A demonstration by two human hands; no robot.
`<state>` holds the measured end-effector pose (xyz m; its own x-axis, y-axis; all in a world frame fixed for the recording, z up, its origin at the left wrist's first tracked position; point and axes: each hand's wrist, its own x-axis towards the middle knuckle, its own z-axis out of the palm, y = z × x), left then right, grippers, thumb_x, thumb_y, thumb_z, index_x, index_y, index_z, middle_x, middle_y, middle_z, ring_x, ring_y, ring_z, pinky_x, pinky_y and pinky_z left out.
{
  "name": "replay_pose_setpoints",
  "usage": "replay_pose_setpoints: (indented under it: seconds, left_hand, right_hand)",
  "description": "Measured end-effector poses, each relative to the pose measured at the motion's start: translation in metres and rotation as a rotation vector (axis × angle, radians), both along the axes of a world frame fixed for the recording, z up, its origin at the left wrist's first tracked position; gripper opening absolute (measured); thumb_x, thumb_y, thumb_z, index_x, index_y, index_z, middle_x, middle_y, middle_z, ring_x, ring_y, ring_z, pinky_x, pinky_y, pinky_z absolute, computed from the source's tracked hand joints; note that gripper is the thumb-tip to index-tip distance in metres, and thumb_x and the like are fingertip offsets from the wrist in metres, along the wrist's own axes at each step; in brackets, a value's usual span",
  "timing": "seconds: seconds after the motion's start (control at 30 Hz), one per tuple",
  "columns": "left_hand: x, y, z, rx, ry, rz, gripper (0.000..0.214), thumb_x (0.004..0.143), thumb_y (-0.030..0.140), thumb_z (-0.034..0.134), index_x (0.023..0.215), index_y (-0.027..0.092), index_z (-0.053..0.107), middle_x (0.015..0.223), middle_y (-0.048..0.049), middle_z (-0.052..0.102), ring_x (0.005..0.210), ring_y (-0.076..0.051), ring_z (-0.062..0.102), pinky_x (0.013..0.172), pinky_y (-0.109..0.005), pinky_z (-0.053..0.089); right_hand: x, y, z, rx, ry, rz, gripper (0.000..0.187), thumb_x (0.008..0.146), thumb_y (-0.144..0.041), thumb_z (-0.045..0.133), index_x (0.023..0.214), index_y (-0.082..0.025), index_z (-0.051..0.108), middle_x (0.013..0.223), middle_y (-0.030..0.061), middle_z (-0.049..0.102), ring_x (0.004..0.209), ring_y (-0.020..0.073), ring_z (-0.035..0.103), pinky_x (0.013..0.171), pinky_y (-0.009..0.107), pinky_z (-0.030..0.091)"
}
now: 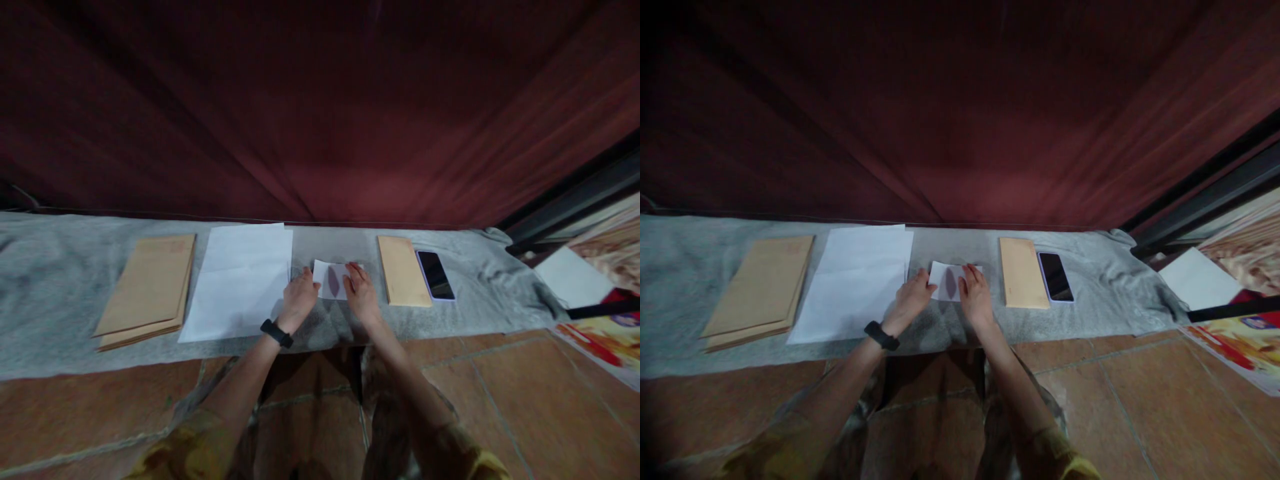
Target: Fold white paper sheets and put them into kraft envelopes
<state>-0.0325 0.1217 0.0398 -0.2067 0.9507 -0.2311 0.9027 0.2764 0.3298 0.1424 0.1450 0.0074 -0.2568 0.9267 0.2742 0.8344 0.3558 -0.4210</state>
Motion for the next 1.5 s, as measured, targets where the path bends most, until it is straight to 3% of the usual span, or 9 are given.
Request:
replay_pose_setpoints:
  seconds: [0.1, 0.23, 0.47, 0.57, 0.67, 0.73, 0.87, 1.07, 1.5]
  left_hand:
    - [0.005, -0.004, -0.001, 0.067, 0.068, -0.040, 0.049, 0.099, 0.027, 0.049, 0.143, 0.005, 0.044, 0.111, -0.0190, 0.074, 0.110, -0.029, 0.071, 0.087, -0.034, 0.053]
    - [0.009, -0.010, 0.000, 0.097, 0.139, -0.069, 0.054, 0.100, 0.025, 0.046, 0.147, 0.000, 0.040, 0.107, -0.0203, 0.075, 0.103, -0.030, 0.072, 0.083, -0.034, 0.054]
    - [0.010, -0.023, -0.002, 0.240, 0.211, -0.166, 0.045, 0.102, 0.021, 0.036, 0.142, 0.004, 0.050, 0.119, -0.0207, 0.070, 0.114, -0.030, 0.066, 0.095, -0.041, 0.051]
    - [0.021, -0.020, -0.005, 0.316, 0.193, -0.217, 0.045, 0.101, 0.020, 0.038, 0.142, 0.009, 0.052, 0.142, -0.0198, 0.058, 0.133, -0.031, 0.054, 0.110, -0.045, 0.043]
    - [0.034, -0.017, -0.014, 0.429, 0.113, -0.377, 0.055, 0.103, 0.035, 0.039, 0.154, 0.016, 0.039, 0.163, -0.0137, 0.036, 0.153, -0.030, 0.028, 0.124, -0.048, 0.026]
    - [0.039, -0.017, -0.022, 0.436, 0.069, -0.421, 0.064, 0.102, 0.047, 0.039, 0.159, 0.018, 0.031, 0.167, -0.0113, 0.030, 0.156, -0.028, 0.020, 0.126, -0.049, 0.021]
    - [0.040, -0.020, -0.033, 0.395, 0.048, -0.408, 0.068, 0.101, 0.054, 0.037, 0.160, 0.021, 0.027, 0.166, -0.0105, 0.031, 0.156, -0.026, 0.021, 0.127, -0.050, 0.017]
    - [0.038, -0.021, -0.034, 0.405, 0.050, -0.406, 0.069, 0.102, 0.055, 0.035, 0.161, 0.020, 0.024, 0.166, -0.0126, 0.031, 0.155, -0.025, 0.023, 0.127, -0.048, 0.016]
    - [0.037, -0.019, -0.051, 0.398, 0.060, -0.353, 0.059, 0.104, 0.034, 0.026, 0.157, 0.006, 0.032, 0.165, -0.0149, 0.029, 0.156, -0.024, 0.017, 0.128, -0.045, 0.015]
  right_hand:
    - [-0.011, -0.008, -0.009, -0.017, -0.100, 0.092, 0.046, 0.105, -0.032, 0.037, 0.147, -0.018, 0.051, 0.157, 0.0116, 0.045, 0.146, 0.0265, 0.040, 0.118, 0.047, 0.035]
    - [-0.016, -0.015, -0.017, -0.053, -0.210, 0.097, 0.051, 0.106, -0.035, 0.038, 0.153, -0.014, 0.045, 0.162, 0.0151, 0.037, 0.150, 0.0288, 0.033, 0.122, 0.049, 0.028]
    - [-0.016, -0.015, -0.020, -0.053, -0.262, 0.096, 0.055, 0.107, -0.038, 0.036, 0.156, -0.013, 0.040, 0.164, 0.0155, 0.032, 0.152, 0.0291, 0.031, 0.123, 0.049, 0.024]
    - [-0.013, -0.014, -0.021, -0.056, -0.289, 0.122, 0.055, 0.106, -0.035, 0.036, 0.156, -0.013, 0.038, 0.165, 0.0153, 0.029, 0.153, 0.0289, 0.028, 0.124, 0.050, 0.024]
    - [-0.008, -0.014, -0.022, -0.066, -0.341, 0.178, 0.057, 0.101, -0.025, 0.041, 0.157, -0.014, 0.036, 0.165, 0.0144, 0.030, 0.153, 0.0291, 0.027, 0.125, 0.051, 0.023]
    - [-0.005, -0.014, -0.023, -0.061, -0.370, 0.210, 0.062, 0.098, -0.022, 0.043, 0.159, -0.015, 0.034, 0.165, 0.0135, 0.029, 0.154, 0.0293, 0.026, 0.125, 0.052, 0.022]
    - [0.000, -0.015, -0.023, -0.032, -0.411, 0.242, 0.064, 0.098, -0.021, 0.042, 0.160, -0.014, 0.030, 0.167, 0.0126, 0.025, 0.154, 0.0296, 0.023, 0.126, 0.052, 0.022]
    - [0.001, -0.016, -0.019, -0.021, -0.431, 0.287, 0.061, 0.099, -0.020, 0.042, 0.159, -0.014, 0.033, 0.167, 0.0122, 0.025, 0.156, 0.0295, 0.018, 0.127, 0.051, 0.019]
    - [0.014, -0.013, -0.016, -0.061, -0.369, 0.160, 0.055, 0.104, -0.028, 0.036, 0.158, -0.017, 0.035, 0.166, 0.0111, 0.027, 0.154, 0.0265, 0.024, 0.125, 0.047, 0.023]
